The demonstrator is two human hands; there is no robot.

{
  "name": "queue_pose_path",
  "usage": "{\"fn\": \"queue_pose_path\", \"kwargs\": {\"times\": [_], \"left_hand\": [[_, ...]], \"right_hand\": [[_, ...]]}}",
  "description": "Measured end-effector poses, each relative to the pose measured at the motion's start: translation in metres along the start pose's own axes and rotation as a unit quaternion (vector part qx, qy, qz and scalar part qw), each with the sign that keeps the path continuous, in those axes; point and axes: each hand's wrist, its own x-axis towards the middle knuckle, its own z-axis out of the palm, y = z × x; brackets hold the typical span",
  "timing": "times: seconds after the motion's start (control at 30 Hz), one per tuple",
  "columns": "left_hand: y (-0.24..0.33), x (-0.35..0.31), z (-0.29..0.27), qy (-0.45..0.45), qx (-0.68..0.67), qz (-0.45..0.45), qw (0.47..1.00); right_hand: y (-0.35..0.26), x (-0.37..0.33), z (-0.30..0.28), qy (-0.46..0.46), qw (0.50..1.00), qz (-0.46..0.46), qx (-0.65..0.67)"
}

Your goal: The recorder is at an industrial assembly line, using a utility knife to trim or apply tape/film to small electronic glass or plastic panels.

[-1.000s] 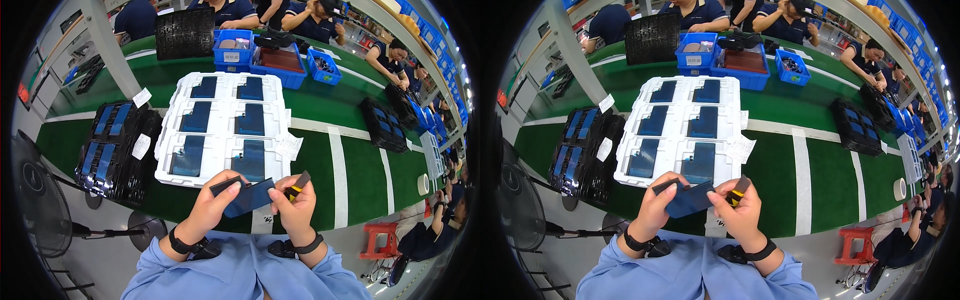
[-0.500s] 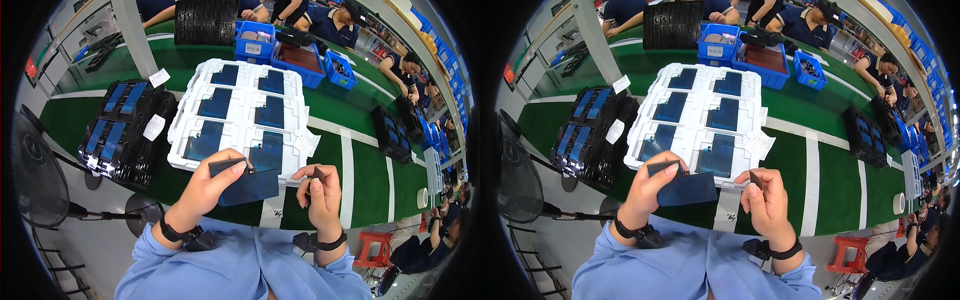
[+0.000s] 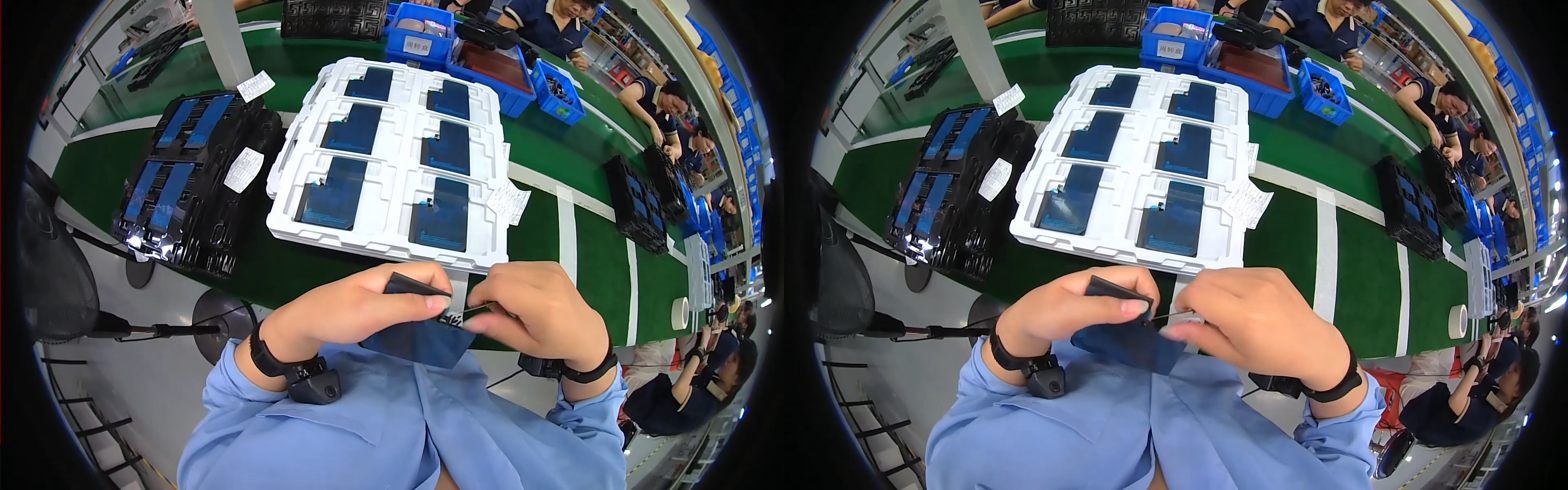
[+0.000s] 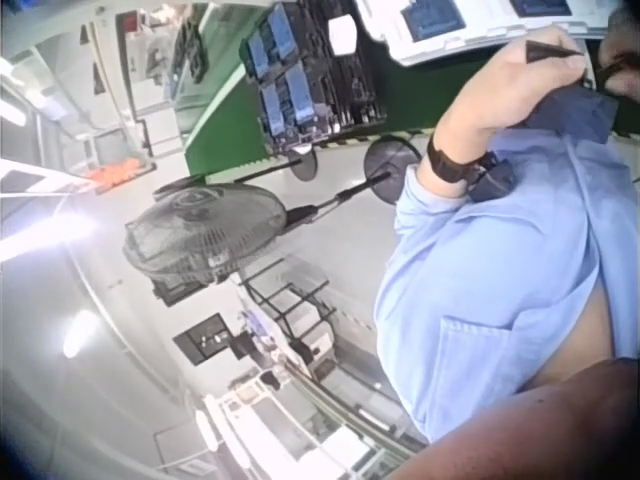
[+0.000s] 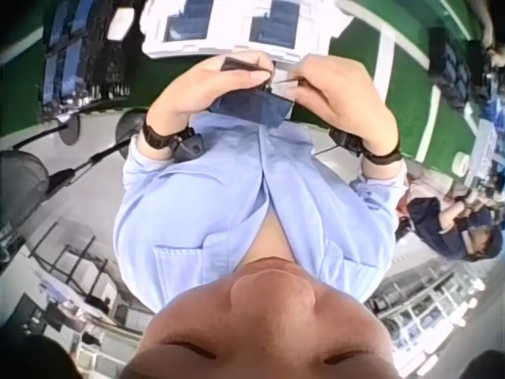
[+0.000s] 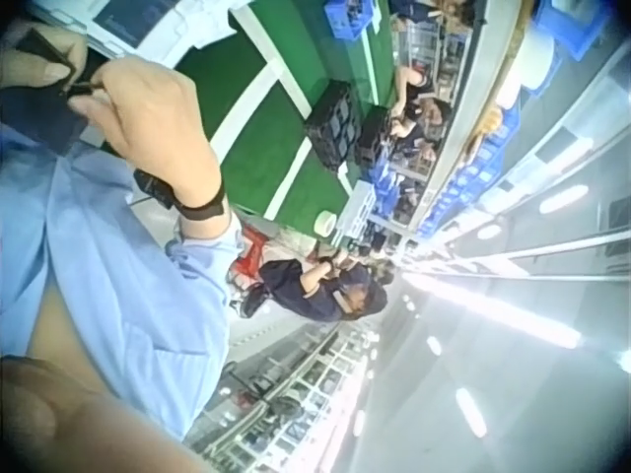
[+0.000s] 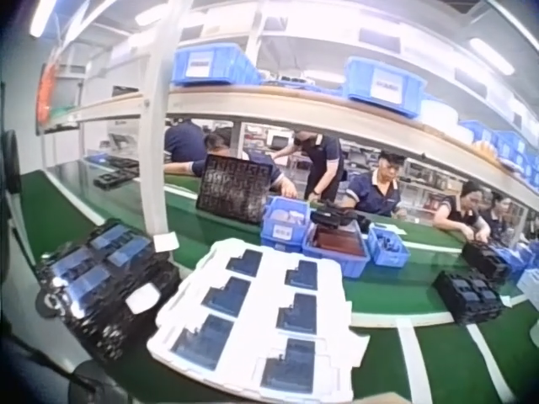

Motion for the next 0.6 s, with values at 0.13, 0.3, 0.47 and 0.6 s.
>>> {"fn": "queue_pose_path", "kwargs": {"times": [0.13,0.3,0.47,0.6], "left_hand": [[-0.0061,0.0012,0.0010,-0.030,0.029,0.010,0.999],[-0.0037,-0.0015,0.0045,-0.026,0.060,0.013,0.998],[0.0000,-0.0020,0.0066,-0.012,0.077,0.008,0.997],[-0.0005,-0.0020,0.0069,-0.009,0.087,0.001,0.996]], "right_hand": [[-0.0078,0.0041,0.0006,-0.095,0.994,0.034,-0.041],[-0.0134,0.0104,0.0004,-0.148,0.983,0.048,-0.101],[-0.0128,0.0090,0.0013,-0.159,0.979,0.054,-0.114],[-0.0138,0.0098,0.0007,-0.163,0.978,0.058,-0.114]]}}
